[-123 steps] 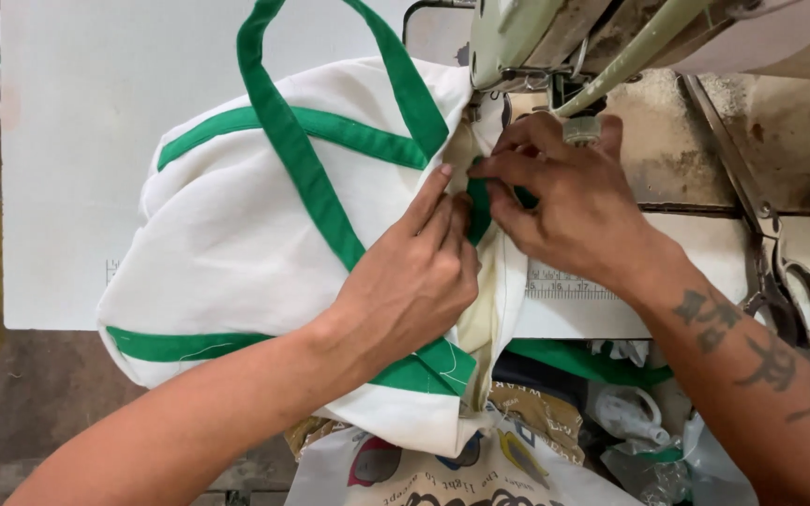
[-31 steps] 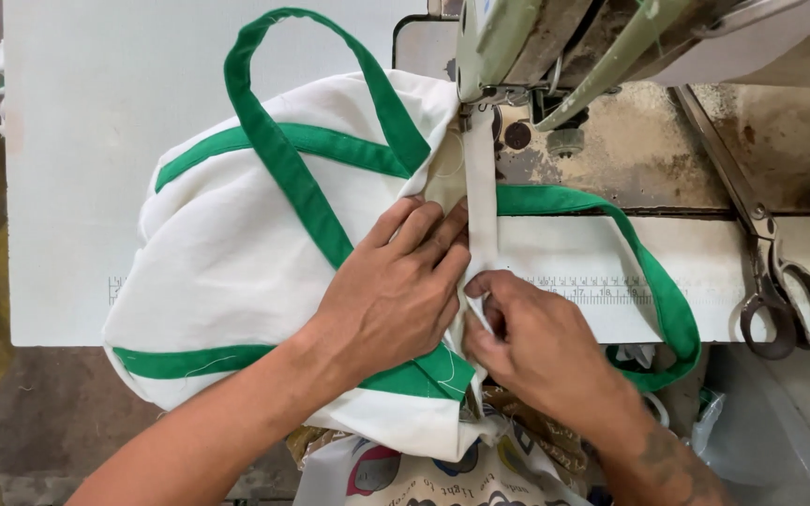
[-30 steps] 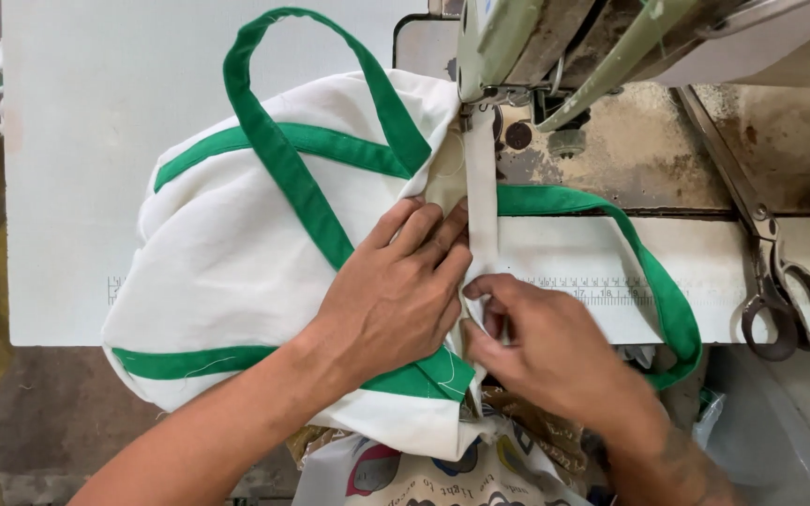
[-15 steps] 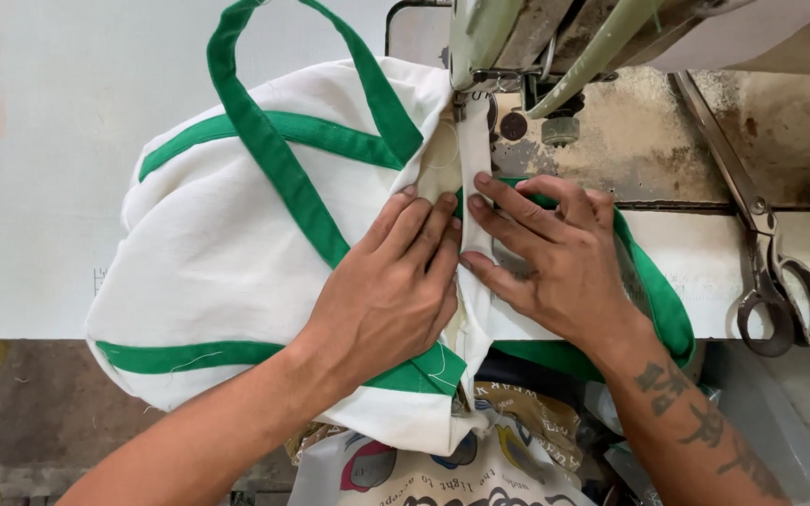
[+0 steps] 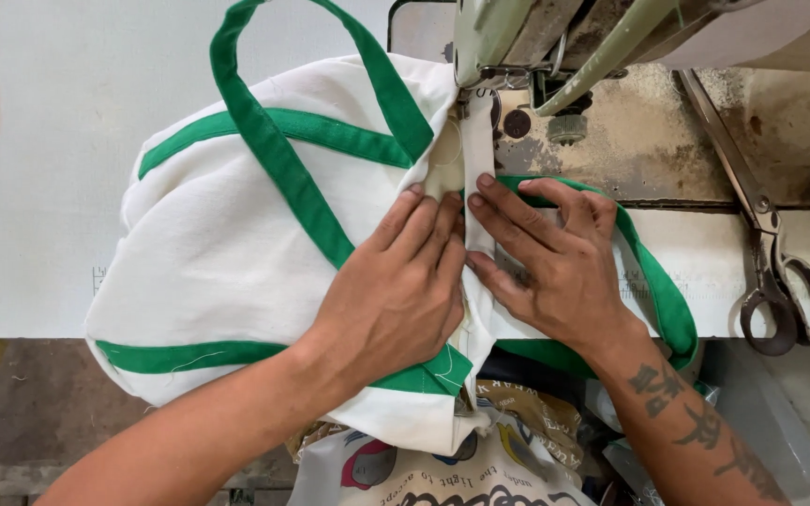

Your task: Sewing straps and seams on a white and green tote bag using an industrial sewing machine and trimming threads with scissors.

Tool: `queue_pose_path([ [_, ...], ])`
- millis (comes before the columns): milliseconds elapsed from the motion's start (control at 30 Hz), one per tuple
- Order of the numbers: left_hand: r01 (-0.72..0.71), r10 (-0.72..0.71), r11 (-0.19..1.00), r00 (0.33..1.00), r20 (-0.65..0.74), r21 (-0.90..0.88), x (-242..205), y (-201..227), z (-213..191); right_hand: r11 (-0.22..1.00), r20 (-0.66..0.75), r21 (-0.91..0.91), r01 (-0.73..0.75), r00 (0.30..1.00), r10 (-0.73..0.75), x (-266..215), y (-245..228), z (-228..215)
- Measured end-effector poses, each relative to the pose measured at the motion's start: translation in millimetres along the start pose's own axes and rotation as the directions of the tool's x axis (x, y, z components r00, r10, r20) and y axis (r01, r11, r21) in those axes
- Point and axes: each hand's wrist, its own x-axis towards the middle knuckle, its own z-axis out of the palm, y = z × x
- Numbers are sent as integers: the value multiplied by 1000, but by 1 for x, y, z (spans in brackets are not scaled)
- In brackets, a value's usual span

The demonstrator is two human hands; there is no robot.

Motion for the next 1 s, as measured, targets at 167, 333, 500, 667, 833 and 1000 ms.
queue_pose_path([
  [167, -31, 26, 995, 998, 57, 96, -3, 6, 1, 999, 22, 28, -19, 1000, 18, -3, -1, -2],
  [333, -64, 62, 997, 997, 46, 51, -3, -5, 0, 999, 9, 10, -31, 999, 31, -1, -7, -3],
  [500, -53, 57, 996, 997, 45, -67, -2, -6, -1, 999, 4, -36, -25, 1000, 25, -1, -11, -6],
  [667, -41, 38, 993, 999, -28, -110, 4, -32, -27, 1000, -9, -13, -18, 1000, 18, -4, -11, -4],
  [833, -158, 159, 987, 980, -123, 23, 6, -40, -11, 999, -15, -42, -11, 1000, 10, -7, -13, -2],
  [1000, -203, 185, 972, 972, -148, -116, 1, -40, 7, 999, -13, 7, -43, 999, 43, -10, -11, 1],
])
